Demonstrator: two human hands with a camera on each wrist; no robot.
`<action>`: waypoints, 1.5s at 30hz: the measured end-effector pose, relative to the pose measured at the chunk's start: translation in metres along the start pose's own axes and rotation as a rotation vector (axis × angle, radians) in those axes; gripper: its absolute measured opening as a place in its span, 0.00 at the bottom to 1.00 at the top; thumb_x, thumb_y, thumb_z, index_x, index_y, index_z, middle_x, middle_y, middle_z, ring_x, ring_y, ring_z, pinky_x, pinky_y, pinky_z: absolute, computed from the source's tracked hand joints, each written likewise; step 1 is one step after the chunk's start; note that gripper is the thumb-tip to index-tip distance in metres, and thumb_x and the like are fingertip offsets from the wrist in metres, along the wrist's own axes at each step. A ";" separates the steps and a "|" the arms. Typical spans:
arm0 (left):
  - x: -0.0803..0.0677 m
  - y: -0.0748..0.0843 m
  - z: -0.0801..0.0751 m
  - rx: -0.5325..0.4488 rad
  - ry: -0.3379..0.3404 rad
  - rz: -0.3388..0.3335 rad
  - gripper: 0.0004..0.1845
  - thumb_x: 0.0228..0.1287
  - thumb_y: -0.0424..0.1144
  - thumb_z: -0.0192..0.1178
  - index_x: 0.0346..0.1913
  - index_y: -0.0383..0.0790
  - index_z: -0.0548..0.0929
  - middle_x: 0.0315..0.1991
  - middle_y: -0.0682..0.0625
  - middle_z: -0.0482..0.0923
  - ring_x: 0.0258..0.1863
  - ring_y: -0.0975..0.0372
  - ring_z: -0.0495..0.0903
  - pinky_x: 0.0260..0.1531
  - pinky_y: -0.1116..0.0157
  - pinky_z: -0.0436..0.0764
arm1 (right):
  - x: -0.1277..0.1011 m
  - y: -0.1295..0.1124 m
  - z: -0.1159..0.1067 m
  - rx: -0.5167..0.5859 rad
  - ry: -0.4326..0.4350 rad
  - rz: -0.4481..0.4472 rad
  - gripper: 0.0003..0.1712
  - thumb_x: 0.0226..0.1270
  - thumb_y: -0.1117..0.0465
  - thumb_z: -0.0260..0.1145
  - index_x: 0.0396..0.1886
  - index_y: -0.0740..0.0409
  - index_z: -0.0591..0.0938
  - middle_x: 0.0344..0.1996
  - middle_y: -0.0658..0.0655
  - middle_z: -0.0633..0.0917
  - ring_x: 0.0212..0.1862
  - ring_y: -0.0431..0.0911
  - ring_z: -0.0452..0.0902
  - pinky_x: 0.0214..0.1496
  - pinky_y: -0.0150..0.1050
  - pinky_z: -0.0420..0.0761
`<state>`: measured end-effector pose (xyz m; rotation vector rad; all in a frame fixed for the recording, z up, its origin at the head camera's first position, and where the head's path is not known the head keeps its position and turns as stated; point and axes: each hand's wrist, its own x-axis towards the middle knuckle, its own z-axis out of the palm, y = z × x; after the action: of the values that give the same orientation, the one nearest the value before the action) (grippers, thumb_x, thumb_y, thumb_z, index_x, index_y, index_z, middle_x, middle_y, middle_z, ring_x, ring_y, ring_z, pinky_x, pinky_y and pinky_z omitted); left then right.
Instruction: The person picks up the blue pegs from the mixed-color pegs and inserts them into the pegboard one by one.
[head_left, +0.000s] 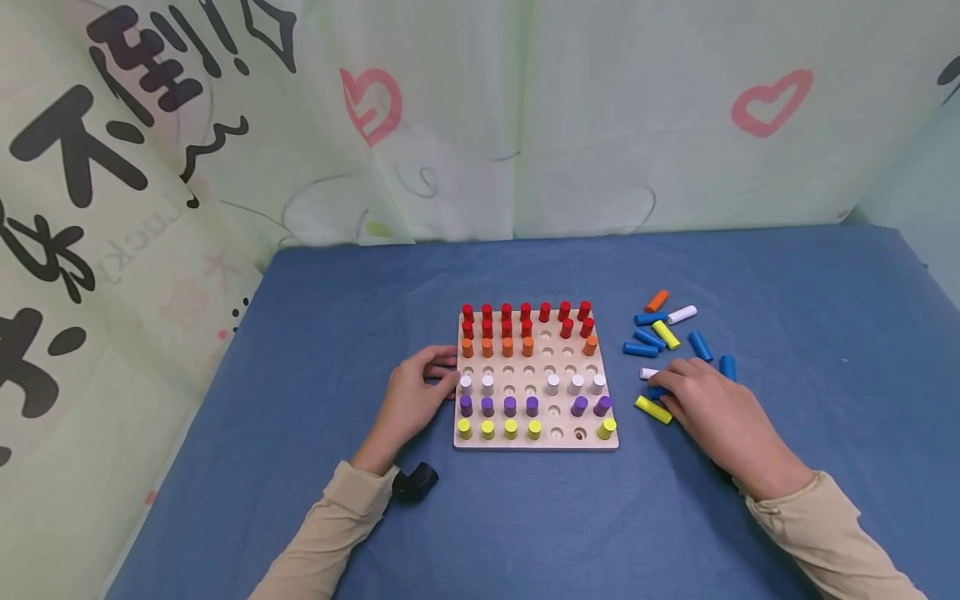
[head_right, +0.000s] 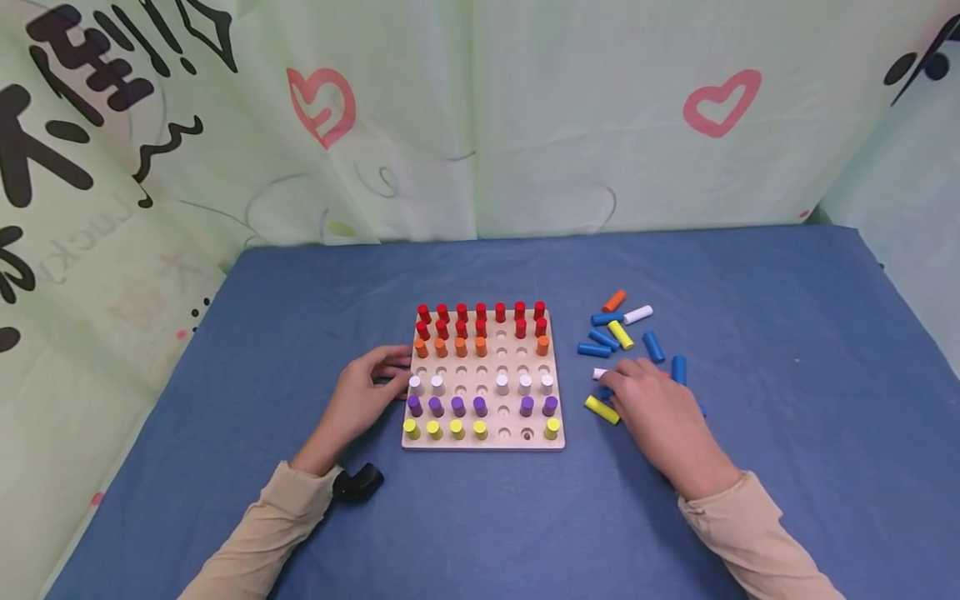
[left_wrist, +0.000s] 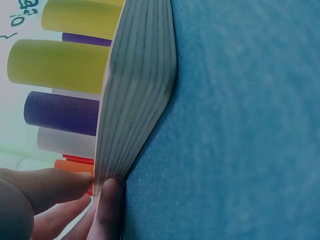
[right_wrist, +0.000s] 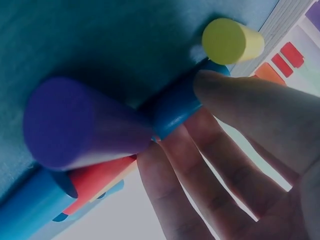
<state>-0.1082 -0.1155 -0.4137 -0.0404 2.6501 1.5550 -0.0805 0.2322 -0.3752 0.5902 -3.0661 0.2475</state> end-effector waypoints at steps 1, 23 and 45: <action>0.000 0.000 0.000 0.002 -0.002 -0.003 0.19 0.66 0.32 0.63 0.60 0.37 0.79 0.51 0.44 0.82 0.43 0.57 0.84 0.37 0.65 0.86 | 0.000 0.000 0.000 -0.001 -0.003 0.001 0.13 0.59 0.67 0.73 0.45 0.63 0.87 0.43 0.62 0.86 0.48 0.58 0.79 0.42 0.55 0.84; 0.001 0.000 0.001 -0.022 -0.032 -0.025 0.21 0.66 0.32 0.64 0.61 0.38 0.79 0.52 0.44 0.82 0.43 0.57 0.84 0.39 0.64 0.86 | 0.000 0.004 -0.003 0.014 0.015 -0.015 0.14 0.61 0.65 0.72 0.47 0.63 0.86 0.44 0.63 0.85 0.48 0.58 0.80 0.43 0.56 0.84; 0.000 -0.002 0.000 -0.007 -0.018 -0.048 0.21 0.66 0.33 0.64 0.61 0.38 0.79 0.53 0.44 0.82 0.43 0.57 0.84 0.39 0.65 0.86 | 0.013 -0.007 -0.017 0.003 0.071 -0.084 0.15 0.58 0.65 0.74 0.46 0.63 0.85 0.43 0.61 0.85 0.46 0.56 0.80 0.51 0.61 0.80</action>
<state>-0.1080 -0.1165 -0.4149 -0.0894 2.6104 1.5430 -0.0901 0.2234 -0.3567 0.6926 -2.9655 0.2655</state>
